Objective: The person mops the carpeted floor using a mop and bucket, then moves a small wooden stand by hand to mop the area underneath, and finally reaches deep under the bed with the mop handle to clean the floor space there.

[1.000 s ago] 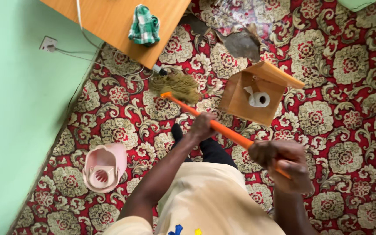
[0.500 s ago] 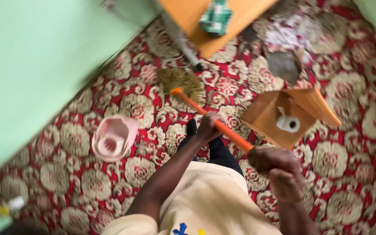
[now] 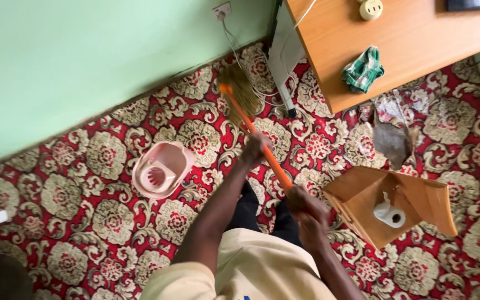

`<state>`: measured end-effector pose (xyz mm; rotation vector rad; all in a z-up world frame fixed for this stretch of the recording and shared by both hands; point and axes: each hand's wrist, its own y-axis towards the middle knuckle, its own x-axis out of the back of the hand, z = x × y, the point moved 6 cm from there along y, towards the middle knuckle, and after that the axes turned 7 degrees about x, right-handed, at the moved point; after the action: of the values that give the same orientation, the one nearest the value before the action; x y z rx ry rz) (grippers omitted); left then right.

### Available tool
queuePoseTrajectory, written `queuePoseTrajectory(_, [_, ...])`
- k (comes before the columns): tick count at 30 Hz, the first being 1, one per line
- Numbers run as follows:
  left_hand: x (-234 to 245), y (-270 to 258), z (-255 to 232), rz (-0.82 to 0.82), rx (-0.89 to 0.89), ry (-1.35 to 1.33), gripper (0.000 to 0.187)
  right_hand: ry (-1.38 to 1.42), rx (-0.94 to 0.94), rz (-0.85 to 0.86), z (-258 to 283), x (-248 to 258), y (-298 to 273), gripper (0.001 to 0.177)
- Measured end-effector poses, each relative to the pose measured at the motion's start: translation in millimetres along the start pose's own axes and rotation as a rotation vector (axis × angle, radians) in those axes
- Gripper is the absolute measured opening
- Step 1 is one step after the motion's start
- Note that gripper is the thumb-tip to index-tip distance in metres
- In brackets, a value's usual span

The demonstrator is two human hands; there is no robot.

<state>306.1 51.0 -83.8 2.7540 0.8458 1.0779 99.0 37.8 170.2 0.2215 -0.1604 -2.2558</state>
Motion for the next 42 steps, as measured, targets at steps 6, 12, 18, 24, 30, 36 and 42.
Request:
queuePoseTrajectory(6, [30,46,45,-0.103,0.052,-0.084,0.015,-0.188,-0.119,0.166,-34,-41,57,0.022])
queuePoseTrajectory(12, [2,32,-43,-0.053,0.014,-0.42,0.013,-0.205,-0.168,0.086,71,-18,64,0.024])
queuePoseTrajectory(18, [-17,10,-95,0.141,0.096,-0.431,0.016,-0.083,-0.016,0.094,120,-30,70,0.026])
queuePoseTrajectory(24, [-25,40,-82,0.237,0.083,-0.202,0.014,0.028,0.184,0.005,105,-14,71,0.035])
queuePoseTrajectory(30, [-51,71,-8,-0.003,-0.053,-0.05,0.011,-0.105,0.128,-0.014,33,12,81,0.041])
queuePoseTrajectory(36, [-70,109,75,0.094,0.074,0.146,0.014,-0.101,0.241,0.138,-50,15,88,0.021])
queuePoseTrajectory(42, [-82,134,-11,-0.004,-0.036,-0.115,0.017,-0.129,-0.261,-0.092,-10,81,95,0.022])
